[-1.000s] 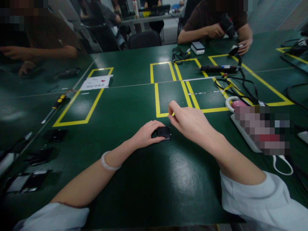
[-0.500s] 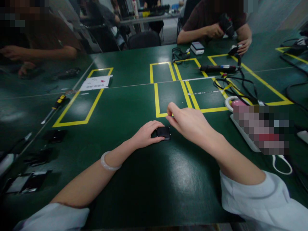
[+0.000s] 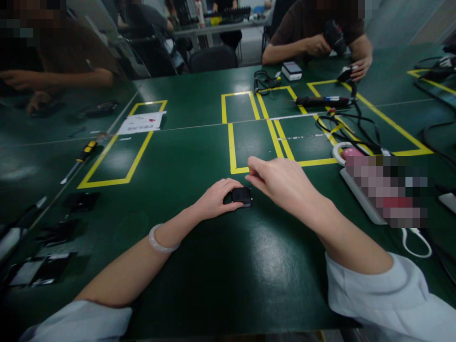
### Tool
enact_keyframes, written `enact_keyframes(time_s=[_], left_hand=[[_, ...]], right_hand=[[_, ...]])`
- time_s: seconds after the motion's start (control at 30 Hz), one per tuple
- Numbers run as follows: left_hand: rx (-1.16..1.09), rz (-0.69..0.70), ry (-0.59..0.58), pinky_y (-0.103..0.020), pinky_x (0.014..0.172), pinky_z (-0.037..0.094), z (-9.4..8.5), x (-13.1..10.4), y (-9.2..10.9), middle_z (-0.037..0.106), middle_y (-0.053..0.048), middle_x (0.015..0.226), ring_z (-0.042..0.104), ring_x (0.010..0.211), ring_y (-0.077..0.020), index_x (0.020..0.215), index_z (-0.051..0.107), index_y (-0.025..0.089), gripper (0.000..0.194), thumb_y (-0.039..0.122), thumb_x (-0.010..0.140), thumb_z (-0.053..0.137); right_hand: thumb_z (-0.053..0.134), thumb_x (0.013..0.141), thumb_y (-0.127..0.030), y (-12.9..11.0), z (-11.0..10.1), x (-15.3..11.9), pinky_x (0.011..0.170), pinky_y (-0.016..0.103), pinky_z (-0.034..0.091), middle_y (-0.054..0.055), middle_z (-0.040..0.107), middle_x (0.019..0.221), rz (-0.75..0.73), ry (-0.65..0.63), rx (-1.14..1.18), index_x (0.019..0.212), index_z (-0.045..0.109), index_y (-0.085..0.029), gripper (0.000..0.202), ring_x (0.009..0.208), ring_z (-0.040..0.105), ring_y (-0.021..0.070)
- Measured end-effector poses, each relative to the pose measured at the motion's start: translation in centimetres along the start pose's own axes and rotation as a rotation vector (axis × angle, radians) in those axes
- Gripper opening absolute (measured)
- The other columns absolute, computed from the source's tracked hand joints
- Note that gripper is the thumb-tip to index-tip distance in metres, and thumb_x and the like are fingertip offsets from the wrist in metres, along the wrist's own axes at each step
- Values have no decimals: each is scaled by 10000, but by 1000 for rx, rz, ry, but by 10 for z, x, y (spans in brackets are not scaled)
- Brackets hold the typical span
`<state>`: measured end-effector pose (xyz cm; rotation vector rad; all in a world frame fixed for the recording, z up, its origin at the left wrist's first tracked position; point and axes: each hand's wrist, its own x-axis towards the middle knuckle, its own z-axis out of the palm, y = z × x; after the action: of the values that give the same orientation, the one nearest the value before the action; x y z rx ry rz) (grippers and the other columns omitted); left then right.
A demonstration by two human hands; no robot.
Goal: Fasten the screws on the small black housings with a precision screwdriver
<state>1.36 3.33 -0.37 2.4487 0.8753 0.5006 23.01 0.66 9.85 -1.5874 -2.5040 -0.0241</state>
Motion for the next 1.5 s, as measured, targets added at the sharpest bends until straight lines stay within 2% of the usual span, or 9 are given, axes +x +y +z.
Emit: enact_keyframes(time_s=[0.13, 0.4, 0.6, 0.73, 0.93, 1.07, 1.2, 1.4, 1.5], left_hand=[[-2, 0, 1, -387, 924, 440, 0, 0, 0, 597, -81, 1148, 551, 1054, -241, 1173, 529, 201, 417, 489, 876, 581], [-12, -9, -5, -390, 933, 440, -3, 0, 1, 598, -82, 1153, 553, 1066, -243, 1176, 529, 205, 419, 498, 879, 569], [-8, -4, 2, -382, 932, 439, -2, 0, 1, 599, -81, 1151, 552, 1069, -240, 1175, 532, 202, 409, 474, 875, 587], [1, -7, 0, -383, 924, 441, -2, 0, 1, 600, -82, 1143, 554, 1059, -243, 1163, 529, 199, 402, 473, 875, 586], [9, -5, 5, -381, 920, 443, -1, 0, 1, 599, -82, 1147, 555, 1056, -243, 1161, 529, 200, 414, 498, 878, 573], [9, -3, 9, -384, 933, 439, 1, 0, 0, 599, -83, 1156, 554, 1069, -244, 1165, 535, 200, 423, 503, 873, 579], [-5, -2, 10, -390, 945, 433, 1, 1, 0, 599, -84, 1157, 553, 1078, -247, 1179, 533, 206, 424, 500, 876, 575], [7, 3, 12, -386, 928, 437, 0, 2, 0, 599, -85, 1149, 553, 1063, -248, 1169, 541, 203, 421, 500, 873, 578], [12, 0, 8, -386, 922, 440, 0, 2, 1, 599, -85, 1145, 556, 1055, -247, 1157, 542, 202, 410, 489, 869, 587]], right_hand=[[442, 930, -370, -3, -2, 0, 515, 278, 223, 25, 659, 715, -21, 1, -51, 883, 545, -214, 193, 592, 564, 172], [324, 969, -393, -9, -5, 2, 501, 289, 189, 52, 667, 706, 53, -53, -159, 962, 548, -201, 296, 578, 583, 197], [350, 947, -294, -8, -4, 0, 509, 275, 238, 47, 678, 789, 1, -46, -39, 1076, 501, -184, 227, 613, 593, 178], [358, 953, -336, -8, -4, 1, 520, 280, 236, 40, 680, 779, 2, -21, -17, 1026, 526, -196, 230, 618, 589, 176], [344, 961, -446, -7, -3, 6, 528, 285, 211, 29, 647, 666, 26, -10, -70, 875, 596, -215, 353, 588, 559, 178], [354, 957, -448, -2, 2, 14, 534, 284, 208, 29, 632, 644, -33, 7, -73, 861, 611, -206, 366, 584, 542, 171], [368, 951, -453, 5, 9, 23, 553, 279, 219, 34, 635, 647, -76, 83, -55, 835, 621, -195, 379, 585, 536, 156], [337, 966, -426, 2, 10, 21, 548, 282, 230, 41, 662, 667, -72, 70, -103, 906, 612, -196, 364, 592, 571, 173], [359, 955, -345, -3, 6, 15, 538, 277, 253, 40, 684, 731, -42, 49, -62, 1027, 567, -188, 271, 617, 592, 177]])
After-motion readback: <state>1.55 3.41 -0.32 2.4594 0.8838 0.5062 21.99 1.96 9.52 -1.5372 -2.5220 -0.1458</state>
